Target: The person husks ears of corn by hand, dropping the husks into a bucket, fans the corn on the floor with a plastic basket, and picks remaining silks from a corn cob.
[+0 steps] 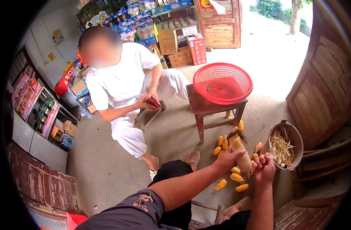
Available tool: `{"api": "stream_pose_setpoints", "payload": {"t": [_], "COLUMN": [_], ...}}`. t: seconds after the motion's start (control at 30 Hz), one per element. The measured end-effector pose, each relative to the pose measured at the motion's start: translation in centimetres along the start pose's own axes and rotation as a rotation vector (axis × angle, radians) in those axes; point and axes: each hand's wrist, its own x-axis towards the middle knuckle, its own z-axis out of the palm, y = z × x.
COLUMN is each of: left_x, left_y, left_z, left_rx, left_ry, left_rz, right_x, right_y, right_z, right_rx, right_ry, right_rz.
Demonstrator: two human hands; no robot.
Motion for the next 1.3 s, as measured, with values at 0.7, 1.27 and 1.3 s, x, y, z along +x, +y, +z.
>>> {"api": "stream_pose_setpoints", "payload": {"t": [0.7,1.27,1.3], "left_x": [-0.9,-1.5,-1.5], "left_y": [0.8,1.4,1.6], "left_z": [-0.5,0.9,0.9], "left_rx": [0.270,0.303,0.304], "left_ry": [0.011,-0.075,-0.080], "left_rz": [0.029,-0.074,-0.075], "right_x": [-1.3,-2.6,-2.5], "right_y": [0.8,-0.8,-0.9], "right_z": [1.9,2.3,2.2], "right_rx": [-0.902,-0.873,-0.873], "right_ry": [-0.220,-0.232,-0.229], "right_rz": [0.104,0.123,0.118]}}
